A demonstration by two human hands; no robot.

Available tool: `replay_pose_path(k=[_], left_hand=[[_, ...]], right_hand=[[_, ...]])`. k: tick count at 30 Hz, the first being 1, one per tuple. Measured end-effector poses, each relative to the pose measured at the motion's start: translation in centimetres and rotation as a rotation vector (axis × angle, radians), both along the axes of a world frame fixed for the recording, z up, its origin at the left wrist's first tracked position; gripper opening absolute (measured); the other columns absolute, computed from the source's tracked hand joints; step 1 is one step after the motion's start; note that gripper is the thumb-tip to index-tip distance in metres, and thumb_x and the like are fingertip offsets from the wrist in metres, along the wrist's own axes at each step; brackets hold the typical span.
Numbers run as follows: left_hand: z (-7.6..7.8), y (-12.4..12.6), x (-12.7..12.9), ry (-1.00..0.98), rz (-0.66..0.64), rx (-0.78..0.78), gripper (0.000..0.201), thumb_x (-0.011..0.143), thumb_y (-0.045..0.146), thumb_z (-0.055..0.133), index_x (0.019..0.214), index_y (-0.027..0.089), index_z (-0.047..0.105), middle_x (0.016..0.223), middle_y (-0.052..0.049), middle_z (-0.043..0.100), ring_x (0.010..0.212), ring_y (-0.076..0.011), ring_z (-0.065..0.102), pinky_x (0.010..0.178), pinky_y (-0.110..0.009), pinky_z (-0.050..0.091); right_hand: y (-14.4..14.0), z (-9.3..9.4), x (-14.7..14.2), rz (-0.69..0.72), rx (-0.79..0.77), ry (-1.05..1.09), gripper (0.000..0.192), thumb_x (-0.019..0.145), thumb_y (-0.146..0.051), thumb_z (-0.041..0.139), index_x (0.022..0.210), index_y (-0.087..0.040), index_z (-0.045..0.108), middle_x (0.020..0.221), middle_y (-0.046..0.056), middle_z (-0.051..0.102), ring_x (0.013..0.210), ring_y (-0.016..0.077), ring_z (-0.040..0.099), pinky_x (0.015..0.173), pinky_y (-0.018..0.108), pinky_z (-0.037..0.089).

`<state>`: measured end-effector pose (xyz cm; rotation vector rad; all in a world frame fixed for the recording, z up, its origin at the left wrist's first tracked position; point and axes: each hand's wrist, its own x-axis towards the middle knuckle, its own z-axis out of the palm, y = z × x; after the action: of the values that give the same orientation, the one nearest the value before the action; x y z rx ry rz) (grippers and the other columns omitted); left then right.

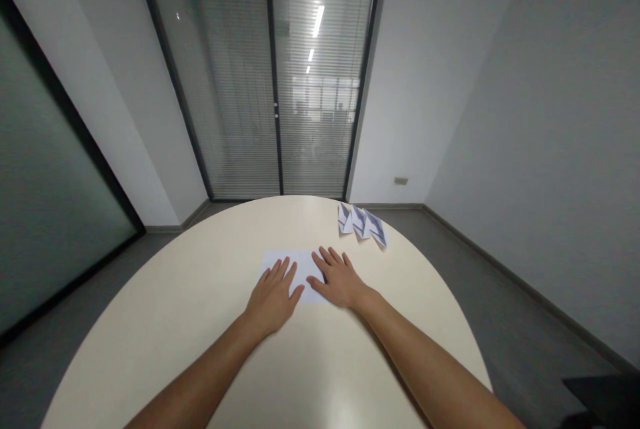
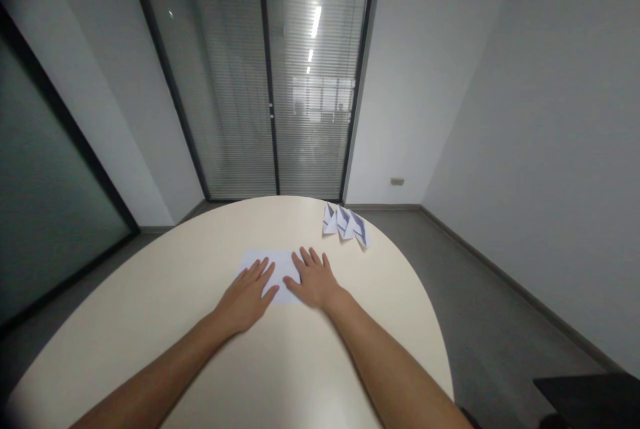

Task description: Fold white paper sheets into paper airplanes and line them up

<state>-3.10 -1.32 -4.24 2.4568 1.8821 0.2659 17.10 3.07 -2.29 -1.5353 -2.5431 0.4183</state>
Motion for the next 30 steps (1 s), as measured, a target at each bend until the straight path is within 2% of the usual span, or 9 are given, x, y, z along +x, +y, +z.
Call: replay_pose_path(k=[7, 10, 13, 16, 19, 22, 25, 30], left_hand=[[0.3, 1.2, -2.9, 0.024, 0.090, -0.057, 0.068, 0.100, 0.055, 0.027, 0.152, 0.011, 0.035, 0.161, -0.016, 0.026, 0.150, -0.0322, 0.023, 0.119, -0.049, 0.024], [0.1, 1.2, -3.3, 0.040, 0.110, -0.061, 0.070, 0.100, 0.054, 0.026, 0.152, 0.008, 0.035, 0.161, -0.018, 0.027, 0.150, -0.0326, 0.022, 0.120, -0.049, 0.022], [-0.3, 1.0, -3.4, 0.043, 0.121, -0.034, 0.069, 0.100, 0.054, 0.026, 0.151, 0.008, 0.036, 0.160, -0.018, 0.029, 0.150, -0.0329, 0.023, 0.120, -0.050, 0.021], [-0.3, 1.0, -3.1, 0.033, 0.127, 0.006, 0.067, 0.100, 0.054, 0.027, 0.150, 0.011, 0.039, 0.159, -0.017, 0.032, 0.149, -0.0325, 0.025, 0.120, -0.051, 0.021], [0.4, 1.2, -2.2, 0.032, 0.132, 0.018, 0.066, 0.100, 0.054, 0.027, 0.149, 0.012, 0.039, 0.159, -0.017, 0.033, 0.149, -0.0323, 0.026, 0.120, -0.051, 0.020], [0.8, 1.6, -1.6, 0.054, 0.140, 0.011, 0.065, 0.100, 0.053, 0.028, 0.150, 0.012, 0.039, 0.159, -0.016, 0.032, 0.149, -0.0317, 0.026, 0.120, -0.052, 0.021], [0.2, 2.0, -1.9, 0.074, 0.151, 0.000, 0.064, 0.101, 0.051, 0.030, 0.151, 0.012, 0.037, 0.160, -0.014, 0.030, 0.149, -0.0308, 0.026, 0.120, -0.054, 0.020], [-0.4, 2.4, -3.1, 0.072, 0.182, 0.029, 0.062, 0.100, 0.049, 0.036, 0.149, 0.009, 0.041, 0.157, -0.017, 0.035, 0.147, -0.0333, 0.030, 0.119, -0.056, 0.022]], right_hand=[[0.3, 0.4, 0.9, 0.055, -0.046, 0.004, 0.079, 0.096, -0.070, 0.029, 0.158, -0.023, 0.023, 0.165, 0.010, 0.012, 0.152, 0.0331, 0.006, 0.119, 0.059, 0.005], [0.4, 0.4, 1.4, 0.017, -0.045, -0.021, 0.075, 0.098, -0.064, 0.030, 0.158, -0.020, 0.025, 0.165, 0.012, 0.015, 0.152, 0.0337, 0.009, 0.119, 0.060, 0.009], [0.2, 0.6, 1.2, -0.022, 0.062, -0.036, 0.060, 0.102, -0.046, 0.033, 0.153, -0.014, 0.036, 0.163, 0.014, 0.024, 0.151, 0.0323, 0.014, 0.120, 0.055, 0.013], [-0.4, 1.2, 0.4, 0.048, 0.193, 0.027, 0.052, 0.101, -0.031, 0.034, 0.148, -0.012, 0.044, 0.159, 0.014, 0.034, 0.150, 0.0269, 0.020, 0.122, 0.046, 0.015], [-1.0, 1.7, -0.3, 0.244, 0.162, 0.124, 0.055, 0.103, -0.041, 0.033, 0.153, -0.016, 0.037, 0.160, 0.011, 0.033, 0.150, 0.0243, 0.022, 0.122, 0.042, 0.019], [-1.0, 1.4, -0.2, 0.382, 0.016, 0.118, 0.066, 0.101, -0.056, 0.031, 0.157, -0.021, 0.027, 0.163, 0.009, 0.024, 0.151, 0.0274, 0.017, 0.122, 0.048, 0.016], [-0.2, 0.7, 0.4, 0.328, -0.088, 0.083, 0.079, 0.097, -0.068, 0.032, 0.159, -0.020, 0.021, 0.164, 0.011, 0.016, 0.152, 0.0308, 0.011, 0.123, 0.051, 0.010], [0.9, 0.2, 1.6, 0.243, -0.120, 0.068, 0.093, 0.090, -0.076, 0.038, 0.158, -0.013, 0.023, 0.164, 0.015, 0.013, 0.152, 0.0317, 0.009, 0.123, 0.047, 0.009]])
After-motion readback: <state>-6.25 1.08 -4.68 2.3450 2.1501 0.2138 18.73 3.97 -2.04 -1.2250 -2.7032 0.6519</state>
